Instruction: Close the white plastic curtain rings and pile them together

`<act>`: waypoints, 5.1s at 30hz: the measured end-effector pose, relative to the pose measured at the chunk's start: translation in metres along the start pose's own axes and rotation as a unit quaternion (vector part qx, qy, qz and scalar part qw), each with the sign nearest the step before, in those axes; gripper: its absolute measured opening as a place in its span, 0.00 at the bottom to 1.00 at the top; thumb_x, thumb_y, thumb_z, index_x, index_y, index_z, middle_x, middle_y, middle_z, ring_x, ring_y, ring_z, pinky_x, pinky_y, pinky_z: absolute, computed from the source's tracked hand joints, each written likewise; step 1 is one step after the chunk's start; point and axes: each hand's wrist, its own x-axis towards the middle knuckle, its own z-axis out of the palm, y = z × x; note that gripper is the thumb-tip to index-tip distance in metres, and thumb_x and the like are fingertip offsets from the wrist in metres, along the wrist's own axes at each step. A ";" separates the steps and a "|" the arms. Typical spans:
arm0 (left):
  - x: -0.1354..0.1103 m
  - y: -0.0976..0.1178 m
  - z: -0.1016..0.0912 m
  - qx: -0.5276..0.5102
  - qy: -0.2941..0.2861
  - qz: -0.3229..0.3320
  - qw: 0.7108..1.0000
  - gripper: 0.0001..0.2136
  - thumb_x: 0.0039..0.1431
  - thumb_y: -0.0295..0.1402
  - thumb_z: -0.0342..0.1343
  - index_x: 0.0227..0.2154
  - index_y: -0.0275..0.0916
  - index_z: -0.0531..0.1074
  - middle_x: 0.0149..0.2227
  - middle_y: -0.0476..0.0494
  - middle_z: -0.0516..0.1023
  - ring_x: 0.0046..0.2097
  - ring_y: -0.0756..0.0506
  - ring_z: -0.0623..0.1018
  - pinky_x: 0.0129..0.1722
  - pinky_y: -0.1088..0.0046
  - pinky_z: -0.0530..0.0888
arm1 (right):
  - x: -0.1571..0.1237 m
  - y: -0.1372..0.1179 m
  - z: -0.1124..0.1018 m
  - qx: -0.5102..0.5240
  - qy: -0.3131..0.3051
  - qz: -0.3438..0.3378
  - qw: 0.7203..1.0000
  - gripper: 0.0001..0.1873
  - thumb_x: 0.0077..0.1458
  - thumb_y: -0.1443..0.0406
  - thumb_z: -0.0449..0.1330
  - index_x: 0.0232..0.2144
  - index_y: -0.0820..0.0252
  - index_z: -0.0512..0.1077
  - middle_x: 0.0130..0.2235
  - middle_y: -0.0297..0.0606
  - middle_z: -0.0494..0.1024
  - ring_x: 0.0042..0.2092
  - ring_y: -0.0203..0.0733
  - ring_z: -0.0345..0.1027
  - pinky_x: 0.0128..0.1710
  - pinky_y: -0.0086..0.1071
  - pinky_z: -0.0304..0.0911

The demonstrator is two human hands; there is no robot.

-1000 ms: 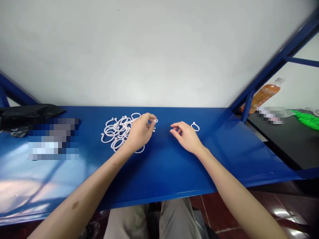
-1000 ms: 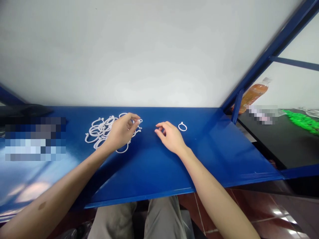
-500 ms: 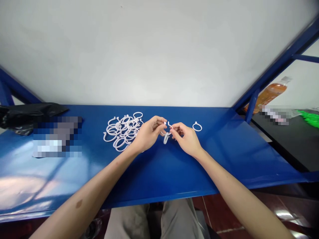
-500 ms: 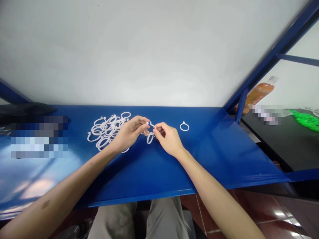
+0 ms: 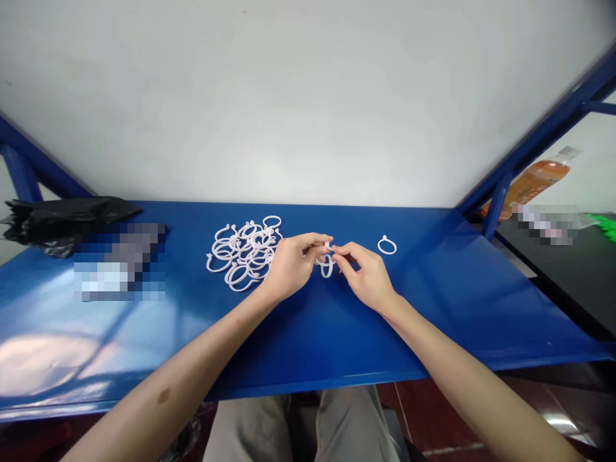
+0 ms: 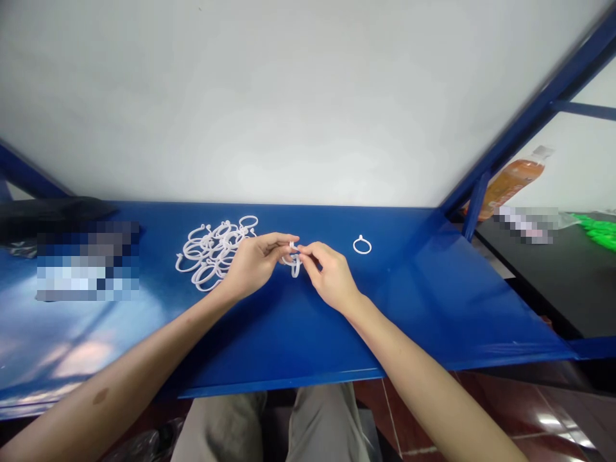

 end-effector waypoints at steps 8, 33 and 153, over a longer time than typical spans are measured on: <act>-0.003 0.007 0.006 0.167 0.050 0.097 0.980 0.10 0.66 0.29 0.53 0.48 0.40 0.73 0.46 0.42 0.81 0.43 0.45 0.80 0.43 0.67 0.76 | 0.002 -0.001 0.003 0.000 0.032 0.006 0.999 0.09 0.66 0.59 0.56 0.40 0.55 0.74 0.41 0.39 0.82 0.39 0.43 0.77 0.42 0.38 0.73; -0.002 -0.003 0.000 0.352 0.013 0.141 0.925 0.06 0.66 0.32 0.54 0.31 0.40 0.68 0.34 0.46 0.76 0.37 0.45 0.74 0.40 0.67 0.67 | 0.023 0.056 -0.062 -0.302 0.129 0.209 0.921 0.12 0.61 0.61 0.56 0.36 0.56 0.79 0.39 0.42 0.83 0.37 0.48 0.75 0.37 0.39 0.66; 0.001 -0.012 0.003 0.128 -0.004 0.106 0.986 0.05 0.68 0.30 0.51 0.43 0.41 0.70 0.33 0.49 0.80 0.35 0.49 0.80 0.37 0.74 0.74 | 0.012 0.014 -0.001 0.140 0.000 0.116 0.983 0.11 0.60 0.59 0.63 0.43 0.56 0.72 0.36 0.35 0.82 0.38 0.40 0.77 0.39 0.35 0.71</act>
